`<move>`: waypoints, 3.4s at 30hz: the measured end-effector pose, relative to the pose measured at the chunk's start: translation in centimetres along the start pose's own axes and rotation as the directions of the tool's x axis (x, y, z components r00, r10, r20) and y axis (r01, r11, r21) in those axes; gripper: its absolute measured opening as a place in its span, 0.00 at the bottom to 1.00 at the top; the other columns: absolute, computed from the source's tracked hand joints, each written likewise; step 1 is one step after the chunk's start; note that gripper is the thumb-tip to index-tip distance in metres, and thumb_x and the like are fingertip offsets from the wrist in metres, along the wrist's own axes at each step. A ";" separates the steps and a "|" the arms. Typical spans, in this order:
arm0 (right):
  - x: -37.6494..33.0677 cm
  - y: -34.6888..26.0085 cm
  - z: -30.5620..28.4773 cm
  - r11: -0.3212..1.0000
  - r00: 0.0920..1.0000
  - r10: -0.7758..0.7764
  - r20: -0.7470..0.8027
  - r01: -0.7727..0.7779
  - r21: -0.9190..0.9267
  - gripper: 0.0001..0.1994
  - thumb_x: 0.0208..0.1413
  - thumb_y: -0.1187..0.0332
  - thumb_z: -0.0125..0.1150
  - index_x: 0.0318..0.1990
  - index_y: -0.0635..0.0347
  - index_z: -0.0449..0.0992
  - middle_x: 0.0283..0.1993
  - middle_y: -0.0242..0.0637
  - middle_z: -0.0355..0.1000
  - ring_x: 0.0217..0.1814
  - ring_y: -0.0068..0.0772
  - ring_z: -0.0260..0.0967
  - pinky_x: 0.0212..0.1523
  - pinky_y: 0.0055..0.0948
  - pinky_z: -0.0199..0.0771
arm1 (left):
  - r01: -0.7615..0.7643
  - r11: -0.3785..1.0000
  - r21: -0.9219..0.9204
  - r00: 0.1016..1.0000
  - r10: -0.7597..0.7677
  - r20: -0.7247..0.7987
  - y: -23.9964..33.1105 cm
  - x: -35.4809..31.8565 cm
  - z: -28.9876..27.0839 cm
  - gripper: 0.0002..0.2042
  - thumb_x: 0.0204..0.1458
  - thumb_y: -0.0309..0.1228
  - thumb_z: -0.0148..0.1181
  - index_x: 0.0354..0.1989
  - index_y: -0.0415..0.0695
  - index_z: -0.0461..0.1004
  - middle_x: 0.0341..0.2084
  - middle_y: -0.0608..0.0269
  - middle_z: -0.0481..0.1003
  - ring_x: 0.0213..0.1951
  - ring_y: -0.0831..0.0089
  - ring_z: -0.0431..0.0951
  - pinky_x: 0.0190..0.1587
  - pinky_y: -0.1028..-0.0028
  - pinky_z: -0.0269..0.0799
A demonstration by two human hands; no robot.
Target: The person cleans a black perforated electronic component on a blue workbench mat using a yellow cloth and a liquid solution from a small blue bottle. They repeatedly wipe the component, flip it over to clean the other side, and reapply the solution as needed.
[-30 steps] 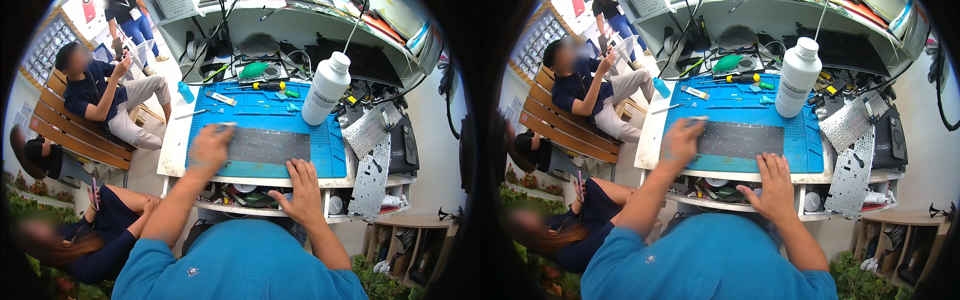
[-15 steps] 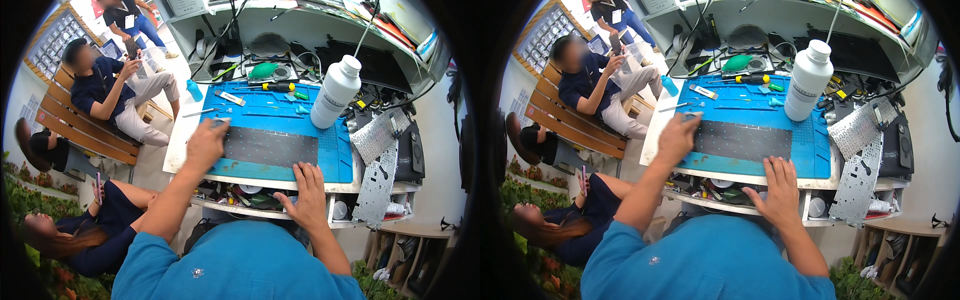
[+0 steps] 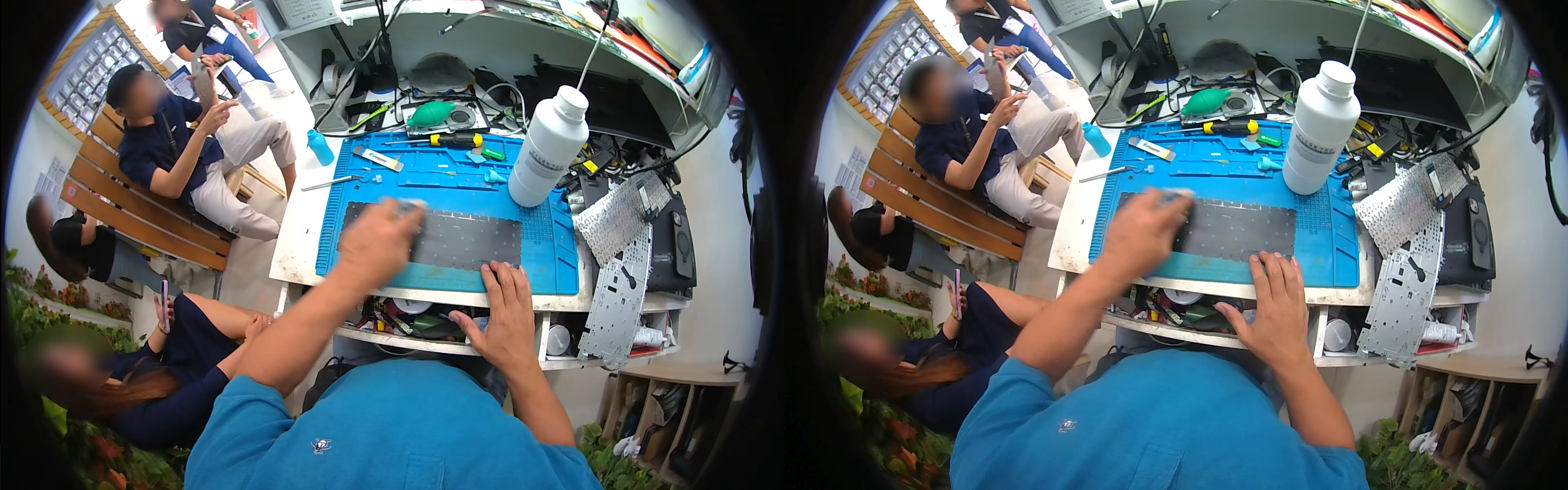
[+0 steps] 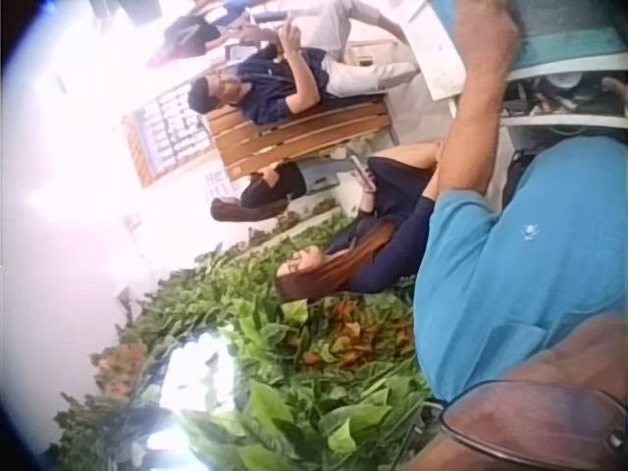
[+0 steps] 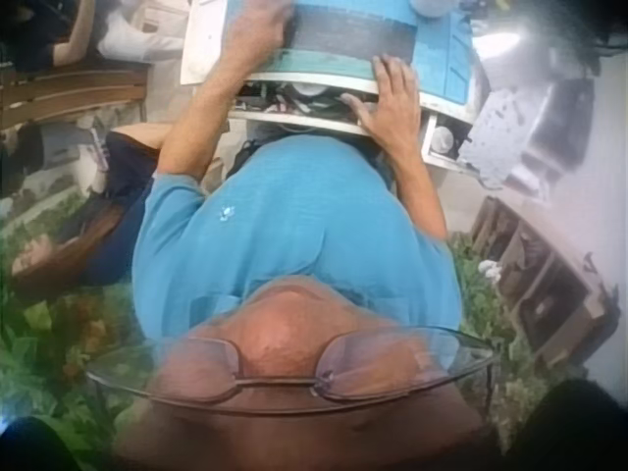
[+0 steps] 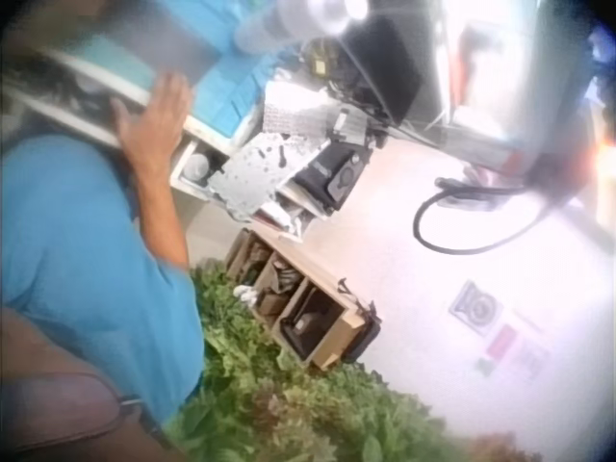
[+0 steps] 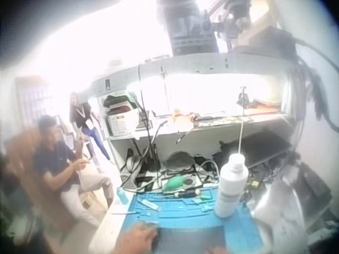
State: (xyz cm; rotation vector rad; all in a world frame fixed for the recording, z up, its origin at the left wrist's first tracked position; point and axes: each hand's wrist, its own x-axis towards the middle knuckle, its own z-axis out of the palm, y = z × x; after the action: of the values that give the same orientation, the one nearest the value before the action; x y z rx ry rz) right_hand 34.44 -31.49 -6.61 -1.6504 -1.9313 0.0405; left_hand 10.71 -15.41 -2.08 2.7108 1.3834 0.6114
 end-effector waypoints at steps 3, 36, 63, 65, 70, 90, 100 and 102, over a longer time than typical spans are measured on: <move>0.0 0.1 -0.3 1.000 1.000 -0.008 0.009 0.008 0.007 0.44 0.58 0.45 0.79 0.72 0.69 0.72 0.73 0.52 0.69 0.77 0.59 0.63 0.83 0.63 0.57 | -0.013 1.000 -0.001 1.000 0.013 0.022 0.1 -0.6 1.5 0.18 0.65 0.33 0.67 0.63 0.57 0.86 0.46 0.54 0.80 0.49 0.52 0.83 0.50 0.56 0.82; -0.1 0.1 -0.4 0.999 0.999 0.013 -0.034 -0.012 0.039 0.41 0.56 0.49 0.82 0.69 0.70 0.76 0.72 0.53 0.70 0.77 0.60 0.64 0.80 0.59 0.63 | 0.120 0.979 0.163 0.982 -0.142 0.126 -4.1 0.0 -1.6 0.16 0.66 0.31 0.63 0.61 0.51 0.85 0.47 0.52 0.81 0.49 0.52 0.83 0.50 0.56 0.83; -0.7 0.4 -0.3 0.992 0.996 0.057 -0.073 -0.048 0.113 0.35 0.56 0.56 0.83 0.65 0.70 0.79 0.69 0.51 0.72 0.75 0.60 0.64 0.74 0.55 0.69 | -0.023 0.996 0.087 0.992 0.012 0.124 -1.3 -5.7 -2.6 0.21 0.62 0.28 0.66 0.64 0.54 0.85 0.48 0.57 0.79 0.50 0.54 0.81 0.52 0.58 0.82; -0.7 0.4 -0.3 0.991 0.995 0.059 -0.082 -0.049 0.126 0.35 0.56 0.56 0.83 0.65 0.70 0.79 0.69 0.51 0.72 0.75 0.61 0.64 0.74 0.55 0.69 | 0.054 0.994 0.099 0.994 -0.062 0.085 -3.5 -6.2 -1.5 0.22 0.61 0.26 0.67 0.64 0.54 0.85 0.47 0.57 0.79 0.49 0.53 0.81 0.51 0.58 0.82; -0.7 0.5 -0.2 0.988 0.993 0.073 -0.097 -0.059 0.141 0.33 0.55 0.58 0.83 0.63 0.71 0.80 0.68 0.51 0.73 0.75 0.61 0.65 0.74 0.54 0.69 | 0.030 0.999 0.043 0.999 -0.028 -0.038 -3.4 -2.9 -2.6 0.21 0.62 0.27 0.68 0.64 0.54 0.85 0.47 0.56 0.80 0.48 0.54 0.82 0.50 0.58 0.81; -1.0 0.7 -0.4 0.997 0.977 0.003 -0.213 0.015 0.082 0.29 0.59 0.54 0.80 0.58 0.71 0.82 0.62 0.51 0.80 0.72 0.58 0.73 0.78 0.60 0.66 | -0.216 0.931 -0.293 0.966 0.247 0.075 2.7 -1.4 -1.4 0.19 0.66 0.29 0.67 0.66 0.55 0.84 0.45 0.51 0.79 0.47 0.49 0.82 0.51 0.56 0.80; -1.0 0.6 -0.4 1.000 0.994 -0.005 -0.109 0.005 0.005 0.35 0.61 0.46 0.76 0.65 0.66 0.81 0.67 0.47 0.79 0.76 0.52 0.70 0.83 0.65 0.55 | -0.323 0.925 -0.201 0.918 0.358 0.172 3.1 2.5 1.5 0.18 0.63 0.26 0.65 0.60 0.55 0.88 0.49 0.54 0.81 0.51 0.50 0.83 0.53 0.57 0.81; -1.2 0.6 -0.3 1.000 0.995 0.001 -0.096 -0.003 -0.020 0.34 0.63 0.45 0.75 0.65 0.66 0.81 0.67 0.46 0.78 0.76 0.50 0.70 0.82 0.64 0.55 | -0.230 0.967 -0.108 0.964 0.241 0.109 0.6 5.7 2.5 0.18 0.62 0.26 0.67 0.59 0.55 0.88 0.49 0.56 0.81 0.51 0.51 0.83 0.54 0.58 0.82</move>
State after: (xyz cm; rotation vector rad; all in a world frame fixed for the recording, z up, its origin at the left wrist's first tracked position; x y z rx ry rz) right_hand 35.20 -32.54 -7.15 -1.6373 -1.8632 -0.0572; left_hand 15.05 -10.97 -2.43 2.8048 0.9873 0.4981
